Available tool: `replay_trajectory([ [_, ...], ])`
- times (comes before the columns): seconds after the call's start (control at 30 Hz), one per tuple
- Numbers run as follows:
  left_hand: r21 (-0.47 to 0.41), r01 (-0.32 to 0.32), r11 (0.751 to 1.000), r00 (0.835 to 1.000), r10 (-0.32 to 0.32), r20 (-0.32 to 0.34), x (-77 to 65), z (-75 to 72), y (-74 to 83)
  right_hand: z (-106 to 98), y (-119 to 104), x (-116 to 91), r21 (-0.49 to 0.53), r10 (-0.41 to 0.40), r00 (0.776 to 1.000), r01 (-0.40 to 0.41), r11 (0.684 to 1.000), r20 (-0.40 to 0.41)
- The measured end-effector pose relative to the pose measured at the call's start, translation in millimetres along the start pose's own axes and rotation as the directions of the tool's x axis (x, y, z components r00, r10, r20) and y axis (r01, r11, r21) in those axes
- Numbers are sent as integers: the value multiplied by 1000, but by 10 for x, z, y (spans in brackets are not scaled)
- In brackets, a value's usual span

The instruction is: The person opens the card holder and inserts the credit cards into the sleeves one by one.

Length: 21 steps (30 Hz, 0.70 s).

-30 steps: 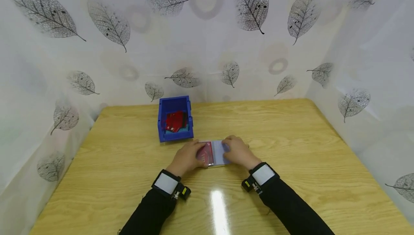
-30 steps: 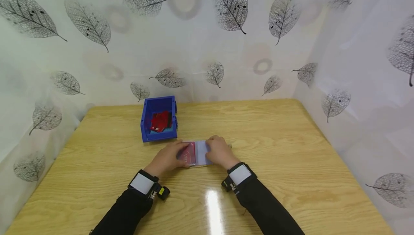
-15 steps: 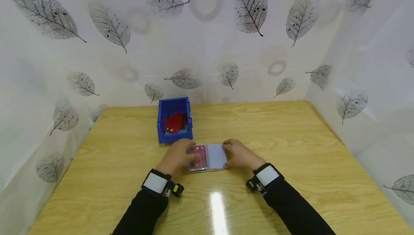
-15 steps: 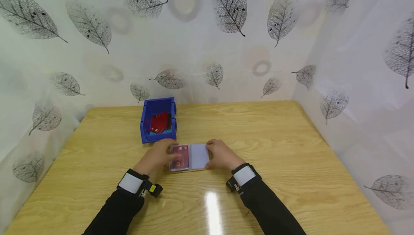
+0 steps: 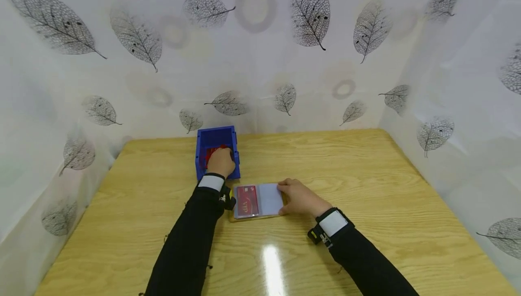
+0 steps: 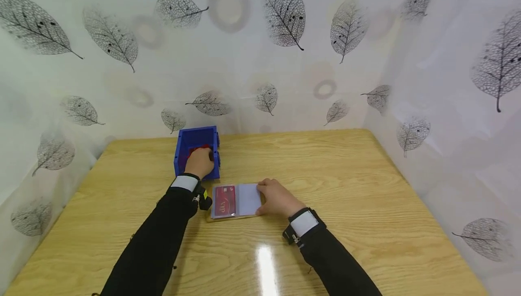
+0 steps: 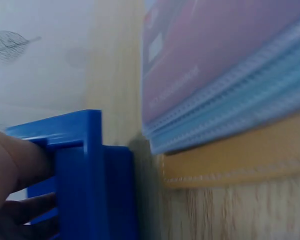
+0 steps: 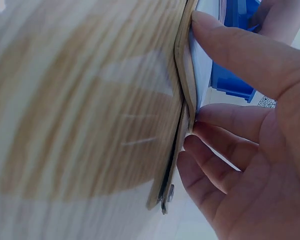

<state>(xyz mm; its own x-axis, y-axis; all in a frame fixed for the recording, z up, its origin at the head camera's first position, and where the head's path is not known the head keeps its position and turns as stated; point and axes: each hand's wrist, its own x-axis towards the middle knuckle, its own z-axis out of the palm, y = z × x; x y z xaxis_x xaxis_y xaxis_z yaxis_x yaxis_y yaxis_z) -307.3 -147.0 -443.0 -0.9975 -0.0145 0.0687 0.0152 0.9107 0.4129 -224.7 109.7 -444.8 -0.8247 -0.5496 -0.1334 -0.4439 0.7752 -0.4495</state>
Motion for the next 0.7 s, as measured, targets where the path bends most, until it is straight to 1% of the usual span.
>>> replay_trajectory([
  [0.07, 25, 40, 999, 999, -40, 10, 84, 81, 8, -6, 16, -20, -11, -3, 1000, 3, 1000, -2],
  [0.13, 37, 82, 996, 996, -83, 15, 120, 122, -18, 8, 16, -19, -23, -14, 1000, 14, 1000, 0],
  [0.3, 23, 164, 986, 985, -165, 42, 116, 107, -11, 28, 12, -32, -53, -15, 1000, 15, 998, -2],
  [0.43, 44, 211, 976, 975, -214, 68, 116, 66, 10, 34, -1, -35, -70, -22, 1000, 22, 997, -2],
  [0.53, 64, 212, 975, 974, -217, 71, 125, 53, 17, 31, -8, -36, -73, -26, 1000, 26, 997, 2],
  [0.7, 63, 171, 983, 985, -173, 25, 142, 60, 20, 11, -4, -44, -96, -19, 1000, 19, 995, 1],
])
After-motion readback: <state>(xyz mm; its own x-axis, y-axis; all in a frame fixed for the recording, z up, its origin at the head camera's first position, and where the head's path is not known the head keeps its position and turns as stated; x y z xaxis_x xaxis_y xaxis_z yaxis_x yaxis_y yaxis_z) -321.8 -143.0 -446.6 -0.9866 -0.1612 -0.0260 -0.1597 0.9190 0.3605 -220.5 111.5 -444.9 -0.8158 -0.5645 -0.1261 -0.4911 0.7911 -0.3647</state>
